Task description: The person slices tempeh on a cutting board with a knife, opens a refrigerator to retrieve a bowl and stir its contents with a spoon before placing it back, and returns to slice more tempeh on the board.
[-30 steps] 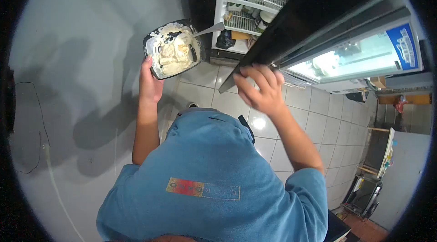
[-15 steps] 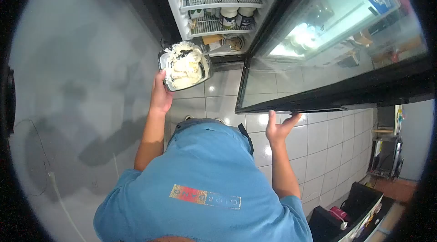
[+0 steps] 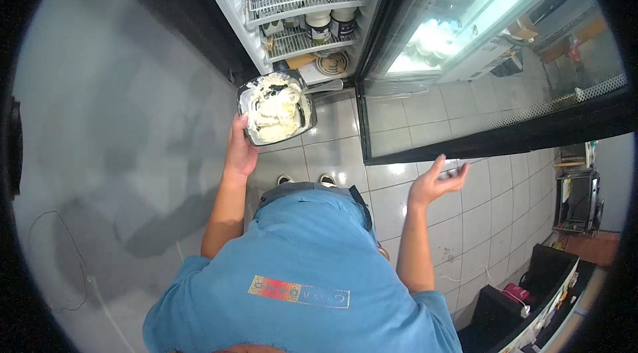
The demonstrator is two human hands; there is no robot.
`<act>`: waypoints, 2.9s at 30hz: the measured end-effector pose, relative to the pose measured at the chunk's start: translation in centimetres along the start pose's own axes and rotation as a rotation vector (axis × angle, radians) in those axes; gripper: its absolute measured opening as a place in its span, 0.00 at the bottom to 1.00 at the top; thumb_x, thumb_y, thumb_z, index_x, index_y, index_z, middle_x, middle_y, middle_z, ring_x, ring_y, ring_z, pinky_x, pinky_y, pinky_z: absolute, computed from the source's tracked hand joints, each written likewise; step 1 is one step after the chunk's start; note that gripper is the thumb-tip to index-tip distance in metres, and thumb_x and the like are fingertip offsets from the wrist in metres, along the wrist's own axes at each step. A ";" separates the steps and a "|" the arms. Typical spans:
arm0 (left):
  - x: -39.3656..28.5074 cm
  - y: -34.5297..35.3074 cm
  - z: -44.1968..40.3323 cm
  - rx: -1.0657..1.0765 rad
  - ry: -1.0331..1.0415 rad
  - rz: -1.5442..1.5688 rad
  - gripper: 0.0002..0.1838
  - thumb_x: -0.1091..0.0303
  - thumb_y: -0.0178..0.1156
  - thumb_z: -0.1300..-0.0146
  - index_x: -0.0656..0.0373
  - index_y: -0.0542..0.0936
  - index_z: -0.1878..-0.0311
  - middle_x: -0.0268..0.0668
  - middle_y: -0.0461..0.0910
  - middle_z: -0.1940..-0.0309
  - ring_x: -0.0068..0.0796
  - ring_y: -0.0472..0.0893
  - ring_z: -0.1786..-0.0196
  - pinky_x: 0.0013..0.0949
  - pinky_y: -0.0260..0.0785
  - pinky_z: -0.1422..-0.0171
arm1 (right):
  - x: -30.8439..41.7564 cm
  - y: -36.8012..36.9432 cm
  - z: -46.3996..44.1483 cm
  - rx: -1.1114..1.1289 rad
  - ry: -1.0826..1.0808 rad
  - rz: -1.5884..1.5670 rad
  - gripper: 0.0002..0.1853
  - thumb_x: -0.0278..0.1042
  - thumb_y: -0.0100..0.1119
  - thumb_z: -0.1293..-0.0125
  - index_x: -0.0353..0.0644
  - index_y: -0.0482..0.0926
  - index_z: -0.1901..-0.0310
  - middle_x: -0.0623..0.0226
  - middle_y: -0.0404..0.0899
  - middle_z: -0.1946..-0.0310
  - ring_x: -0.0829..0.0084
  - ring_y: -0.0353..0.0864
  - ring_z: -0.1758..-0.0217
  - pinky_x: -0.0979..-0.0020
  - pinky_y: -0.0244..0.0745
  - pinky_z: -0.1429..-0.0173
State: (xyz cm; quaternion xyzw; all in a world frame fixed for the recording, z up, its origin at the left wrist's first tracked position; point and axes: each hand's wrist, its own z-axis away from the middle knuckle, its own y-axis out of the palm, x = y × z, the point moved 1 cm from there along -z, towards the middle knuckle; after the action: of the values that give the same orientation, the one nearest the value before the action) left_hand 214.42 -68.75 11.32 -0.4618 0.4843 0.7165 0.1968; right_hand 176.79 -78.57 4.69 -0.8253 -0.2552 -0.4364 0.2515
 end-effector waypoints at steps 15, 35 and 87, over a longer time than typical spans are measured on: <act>-2.1 0.0 0.4 0.020 -0.067 -0.058 0.29 0.58 0.56 0.30 0.61 0.64 0.30 0.40 0.74 0.40 0.29 0.76 0.38 0.37 0.72 0.35 | 12.9 9.3 6.4 1.777 0.395 -0.503 0.26 0.38 0.38 0.26 0.39 0.64 0.30 0.59 0.83 0.51 0.74 0.81 0.57 0.71 0.73 0.50; 5.4 -7.8 -5.0 -0.011 -0.360 -0.262 0.37 0.55 0.56 0.27 0.63 0.54 0.23 0.44 0.69 0.33 0.33 0.73 0.33 0.37 0.69 0.33 | 7.9 15.7 12.7 1.613 0.631 -0.285 0.16 0.27 0.37 0.24 0.27 0.71 0.45 0.55 0.82 0.64 0.71 0.85 0.67 0.70 0.81 0.60; 8.8 -15.6 8.1 -0.694 -0.266 -0.158 0.14 0.60 0.57 0.25 0.58 0.78 0.45 0.33 0.83 0.59 0.26 0.82 0.57 0.30 0.72 0.52 | -13.8 38.2 22.3 1.302 0.690 -0.264 0.19 0.47 0.56 0.26 0.39 0.83 0.48 0.69 0.86 0.56 0.76 0.83 0.59 0.73 0.75 0.58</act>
State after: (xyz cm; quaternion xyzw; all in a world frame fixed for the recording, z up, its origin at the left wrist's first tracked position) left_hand 217.66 -56.01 -3.32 -0.4398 0.1460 0.8743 0.1445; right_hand 207.71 -95.55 -25.33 -0.2882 -0.4655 -0.4579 0.7004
